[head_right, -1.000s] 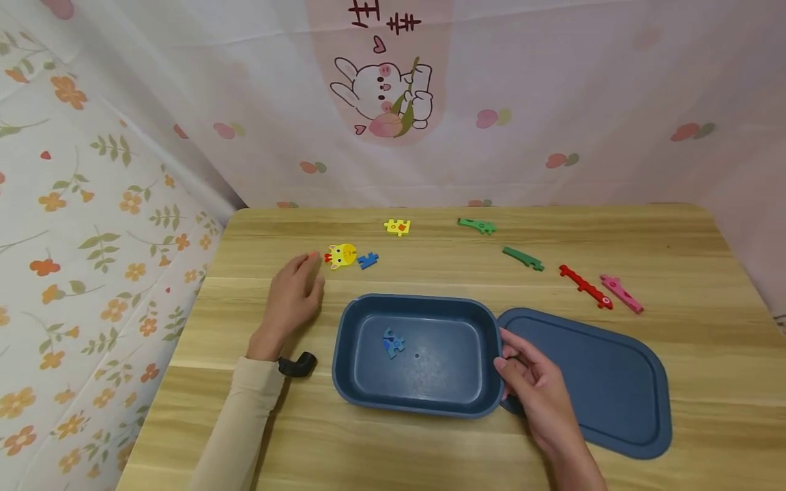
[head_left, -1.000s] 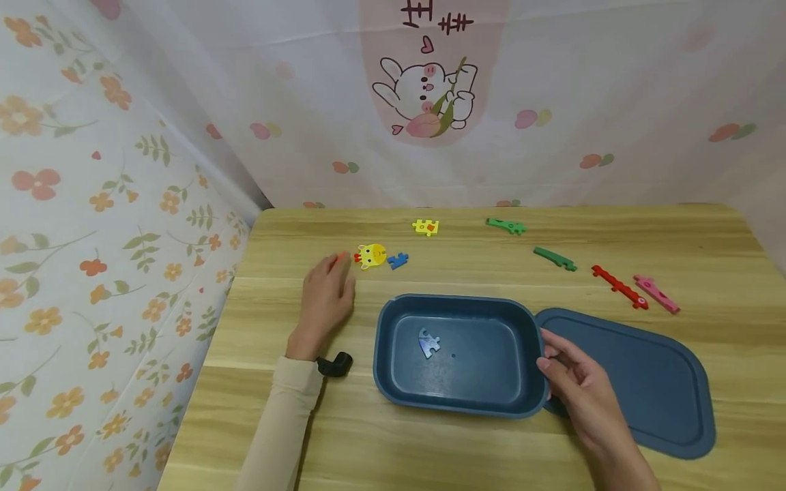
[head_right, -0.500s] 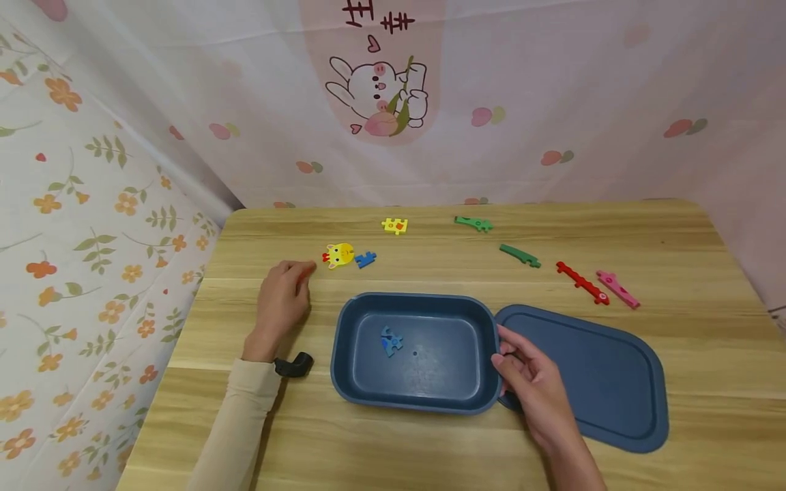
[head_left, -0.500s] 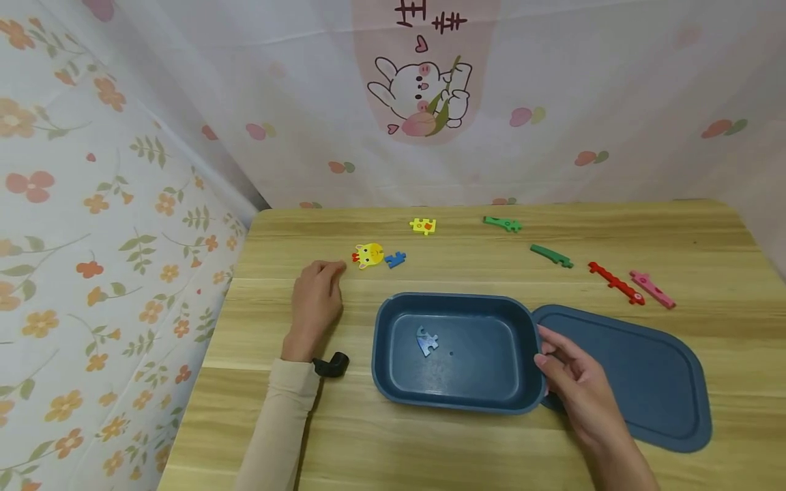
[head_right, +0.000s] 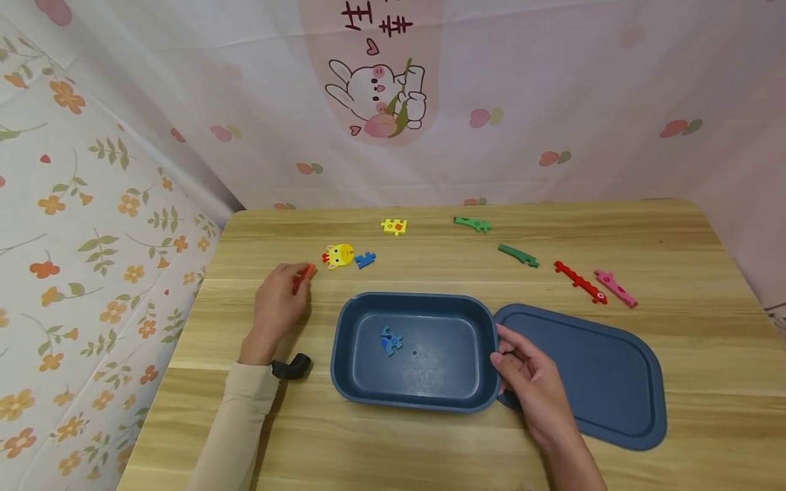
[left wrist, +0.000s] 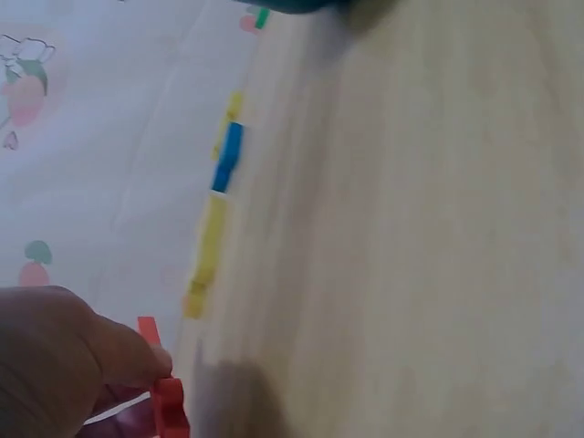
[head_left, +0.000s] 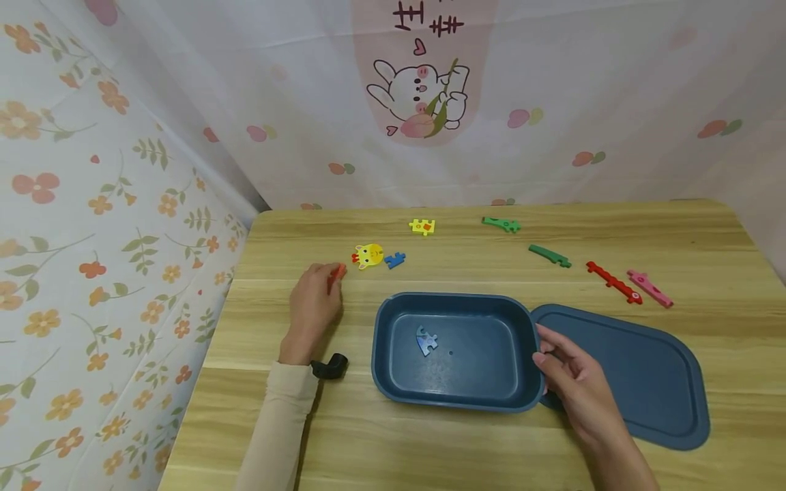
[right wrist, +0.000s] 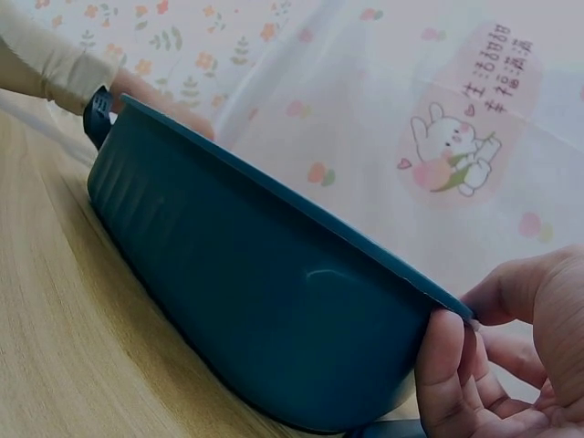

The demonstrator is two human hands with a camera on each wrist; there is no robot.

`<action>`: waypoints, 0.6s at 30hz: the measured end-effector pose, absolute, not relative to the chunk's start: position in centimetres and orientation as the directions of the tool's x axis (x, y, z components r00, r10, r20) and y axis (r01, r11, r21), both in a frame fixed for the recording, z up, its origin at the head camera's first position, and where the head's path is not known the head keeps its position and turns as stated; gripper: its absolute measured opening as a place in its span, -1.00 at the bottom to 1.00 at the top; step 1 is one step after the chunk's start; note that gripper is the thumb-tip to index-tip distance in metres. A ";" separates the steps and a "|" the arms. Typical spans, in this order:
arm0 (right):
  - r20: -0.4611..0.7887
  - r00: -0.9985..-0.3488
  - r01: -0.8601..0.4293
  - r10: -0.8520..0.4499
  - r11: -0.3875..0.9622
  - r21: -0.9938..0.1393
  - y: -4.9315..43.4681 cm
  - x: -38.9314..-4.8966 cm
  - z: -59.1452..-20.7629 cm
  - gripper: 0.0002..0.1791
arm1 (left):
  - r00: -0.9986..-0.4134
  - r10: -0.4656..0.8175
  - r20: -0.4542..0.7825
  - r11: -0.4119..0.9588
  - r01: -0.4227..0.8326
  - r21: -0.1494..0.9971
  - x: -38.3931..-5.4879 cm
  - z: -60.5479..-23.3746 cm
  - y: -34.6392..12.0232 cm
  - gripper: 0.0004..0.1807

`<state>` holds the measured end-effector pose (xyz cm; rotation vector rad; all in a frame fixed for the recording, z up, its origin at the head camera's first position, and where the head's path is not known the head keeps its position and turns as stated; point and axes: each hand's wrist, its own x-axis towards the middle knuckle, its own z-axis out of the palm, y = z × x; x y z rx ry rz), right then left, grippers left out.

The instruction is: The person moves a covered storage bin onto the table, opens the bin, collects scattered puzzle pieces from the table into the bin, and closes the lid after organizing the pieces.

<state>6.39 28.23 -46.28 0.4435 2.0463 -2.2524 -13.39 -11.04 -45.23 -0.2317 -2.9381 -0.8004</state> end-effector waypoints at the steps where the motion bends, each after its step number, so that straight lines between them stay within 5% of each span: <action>1: -0.254 -0.957 0.240 0.142 -0.111 -0.964 28.2 6.4 -46.2 -0.48 | -0.984 0.121 0.127 0.846 0.170 0.506 -13.3 -45.0 -11.0 -0.66; 18: -0.274 -0.950 0.259 0.148 -0.111 -0.959 28.2 6.3 -46.0 -0.46 | -0.975 0.201 0.091 0.630 0.200 0.750 -12.1 -41.7 -10.2 -0.50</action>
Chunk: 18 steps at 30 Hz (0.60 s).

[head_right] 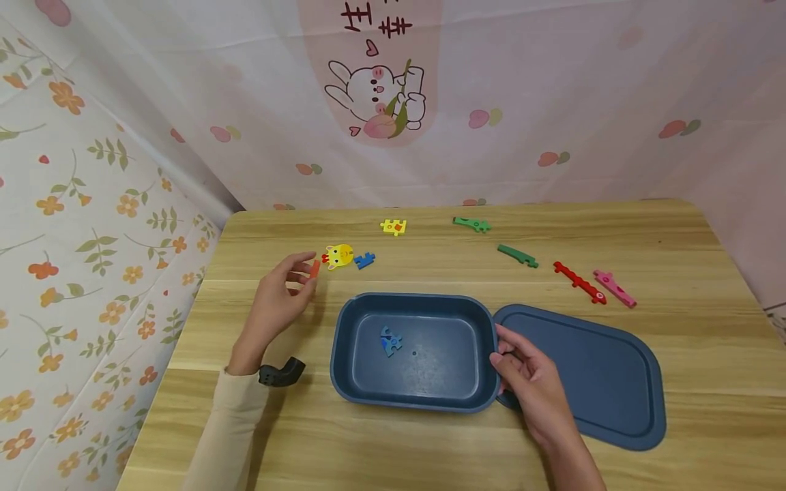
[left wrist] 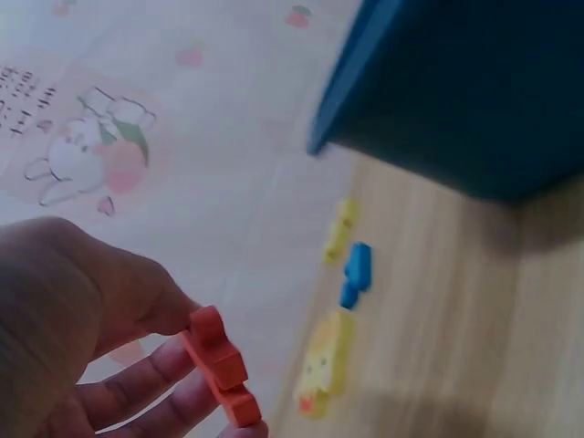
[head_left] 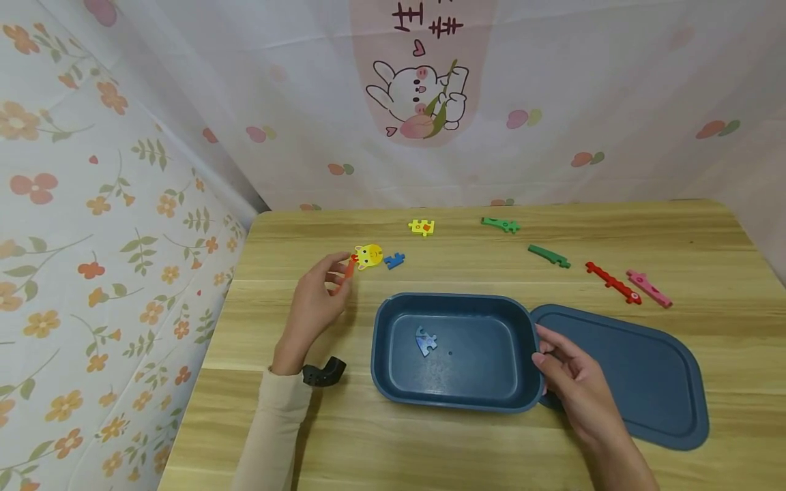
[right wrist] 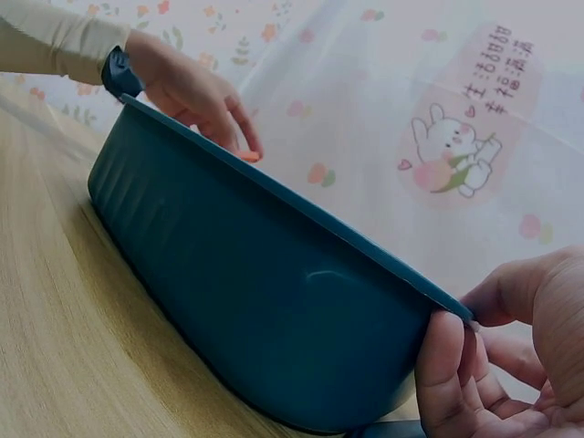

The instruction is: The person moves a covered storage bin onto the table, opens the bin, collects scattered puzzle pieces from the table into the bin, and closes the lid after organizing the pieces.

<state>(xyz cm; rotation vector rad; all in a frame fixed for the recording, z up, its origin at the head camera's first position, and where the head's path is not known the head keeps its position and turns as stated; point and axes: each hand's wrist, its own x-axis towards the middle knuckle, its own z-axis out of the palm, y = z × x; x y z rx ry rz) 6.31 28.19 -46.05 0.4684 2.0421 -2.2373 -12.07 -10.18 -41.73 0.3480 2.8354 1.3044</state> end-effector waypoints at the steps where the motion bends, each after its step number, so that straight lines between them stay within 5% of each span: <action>1: -0.272 -0.951 0.258 0.145 -0.107 -0.960 28.2 6.3 -46.0 -0.45 | -0.974 0.210 0.090 0.614 0.203 0.763 -12.0 -41.5 -10.2 -0.50; 18: -0.279 -0.949 0.269 0.147 -0.084 -0.960 28.1 6.2 -45.9 -0.41 | -0.938 0.342 0.057 0.375 0.192 0.907 -10.7 -39.6 -9.4 -0.54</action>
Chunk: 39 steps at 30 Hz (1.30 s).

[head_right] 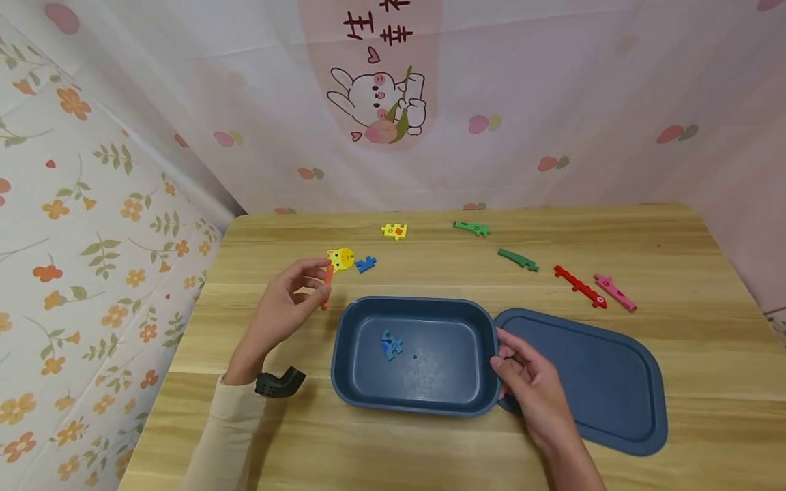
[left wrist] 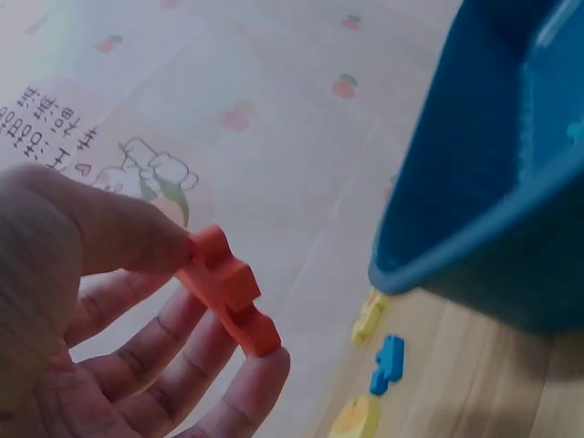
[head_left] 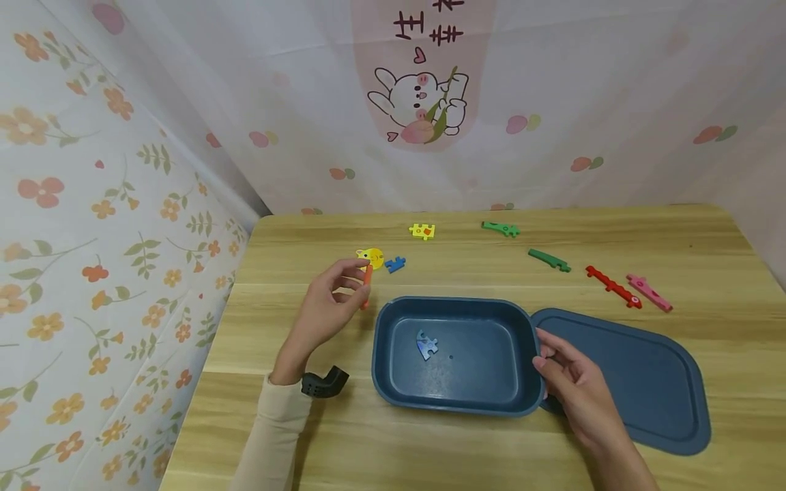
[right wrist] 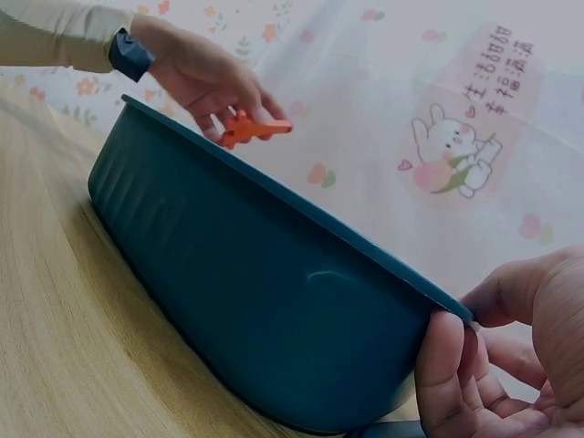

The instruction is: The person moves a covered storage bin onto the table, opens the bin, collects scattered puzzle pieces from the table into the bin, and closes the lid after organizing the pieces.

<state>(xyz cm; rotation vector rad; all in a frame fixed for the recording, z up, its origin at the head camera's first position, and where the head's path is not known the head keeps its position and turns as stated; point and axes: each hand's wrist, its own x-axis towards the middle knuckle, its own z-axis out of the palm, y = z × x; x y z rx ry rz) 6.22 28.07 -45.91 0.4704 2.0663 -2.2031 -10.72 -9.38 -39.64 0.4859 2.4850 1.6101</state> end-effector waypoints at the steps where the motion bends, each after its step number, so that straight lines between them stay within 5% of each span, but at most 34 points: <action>1: -0.275 -0.950 0.266 0.145 -0.080 -0.961 28.1 6.2 -45.9 -0.40 | -0.934 0.352 0.057 0.364 0.193 0.911 -10.6 -39.6 -9.3 -0.55; 11: -0.266 -0.953 0.257 0.148 -0.077 -0.963 28.0 6.4 -46.0 -0.43 | -0.892 0.448 0.062 0.353 0.240 0.904 -8.9 -38.5 -8.0 -0.54; 24: -0.243 -0.961 0.232 0.133 -0.094 -0.968 28.1 6.4 -46.1 -0.45 | -0.746 0.644 0.170 0.384 0.507 0.772 -7.1 -38.3 -5.4 -0.58; 39: -0.247 -0.960 0.234 0.132 -0.106 -0.966 28.2 6.3 -46.1 -0.46 | -0.699 0.699 0.151 0.476 0.612 0.632 -6.0 -38.6 -3.9 -0.61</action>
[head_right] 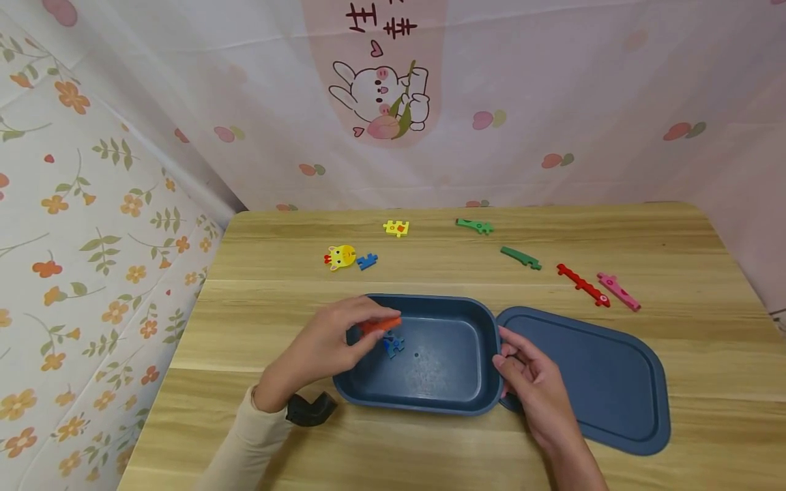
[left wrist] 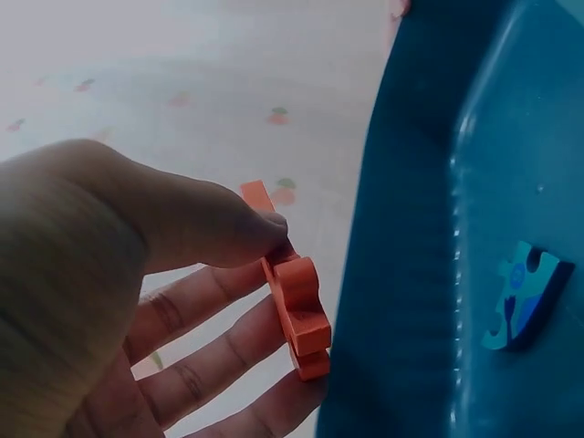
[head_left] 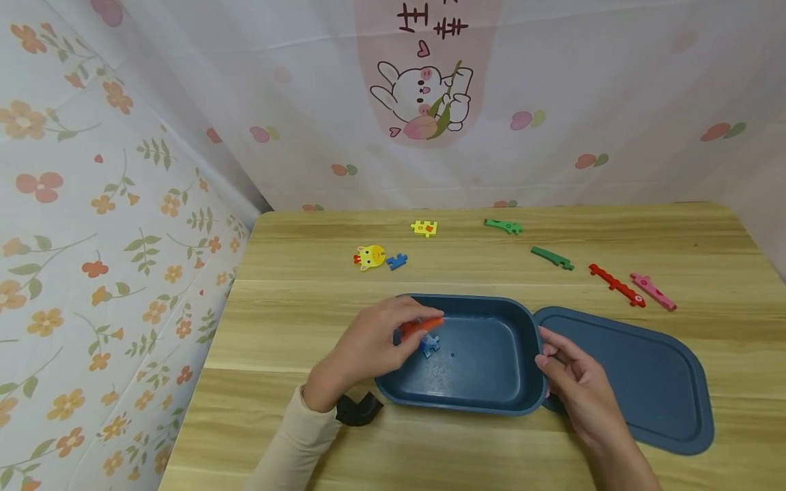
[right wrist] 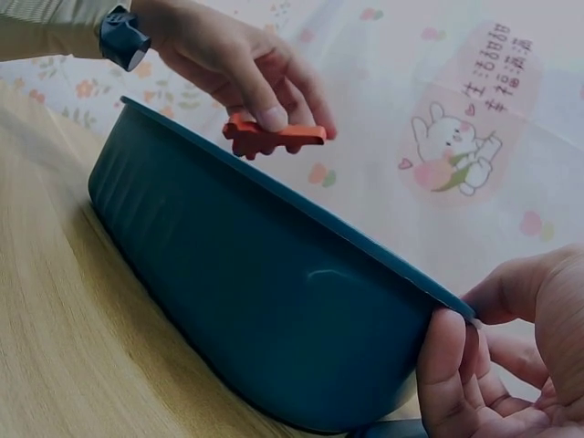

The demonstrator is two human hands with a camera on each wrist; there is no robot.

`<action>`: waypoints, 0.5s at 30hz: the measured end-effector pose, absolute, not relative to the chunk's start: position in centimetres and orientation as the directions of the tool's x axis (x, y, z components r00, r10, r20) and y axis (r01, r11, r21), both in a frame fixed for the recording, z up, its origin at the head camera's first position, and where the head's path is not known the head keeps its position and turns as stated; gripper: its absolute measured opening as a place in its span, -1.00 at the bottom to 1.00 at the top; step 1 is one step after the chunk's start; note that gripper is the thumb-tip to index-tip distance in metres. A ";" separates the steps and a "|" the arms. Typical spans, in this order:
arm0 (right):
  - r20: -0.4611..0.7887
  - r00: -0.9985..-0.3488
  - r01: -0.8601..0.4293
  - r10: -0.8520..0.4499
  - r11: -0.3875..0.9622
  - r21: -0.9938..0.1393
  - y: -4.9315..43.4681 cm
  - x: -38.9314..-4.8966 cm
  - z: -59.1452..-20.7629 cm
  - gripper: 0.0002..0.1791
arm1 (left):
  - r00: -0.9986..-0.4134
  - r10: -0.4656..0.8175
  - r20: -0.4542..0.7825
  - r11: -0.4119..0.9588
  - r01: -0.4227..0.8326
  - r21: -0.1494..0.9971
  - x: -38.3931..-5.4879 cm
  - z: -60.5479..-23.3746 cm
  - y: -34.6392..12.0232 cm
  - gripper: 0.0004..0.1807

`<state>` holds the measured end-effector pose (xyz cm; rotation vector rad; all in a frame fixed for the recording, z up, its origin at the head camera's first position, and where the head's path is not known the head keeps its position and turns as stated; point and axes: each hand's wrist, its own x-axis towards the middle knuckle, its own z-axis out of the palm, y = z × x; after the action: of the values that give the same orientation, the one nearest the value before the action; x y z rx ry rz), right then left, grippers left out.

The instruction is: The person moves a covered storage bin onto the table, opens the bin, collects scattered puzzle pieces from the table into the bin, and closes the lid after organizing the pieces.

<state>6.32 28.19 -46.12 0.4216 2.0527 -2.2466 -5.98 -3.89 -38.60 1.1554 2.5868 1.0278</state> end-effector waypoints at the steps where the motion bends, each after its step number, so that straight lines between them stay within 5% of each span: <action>1: -0.247 -0.960 0.234 0.131 -0.108 -0.966 28.2 6.3 -46.2 -0.46 | -0.698 0.701 0.147 0.484 0.617 0.621 -5.9 -38.7 -3.9 -0.62; 15: -0.241 -0.961 0.220 0.133 -0.152 -0.964 28.1 5.4 -46.4 -0.47 | -0.672 0.735 0.095 0.519 0.646 0.560 -6.2 -39.8 -3.2 -0.68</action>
<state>5.44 28.09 -46.41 0.4189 2.0063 -2.3036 -6.25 -3.20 -39.76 1.1916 2.6009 0.8607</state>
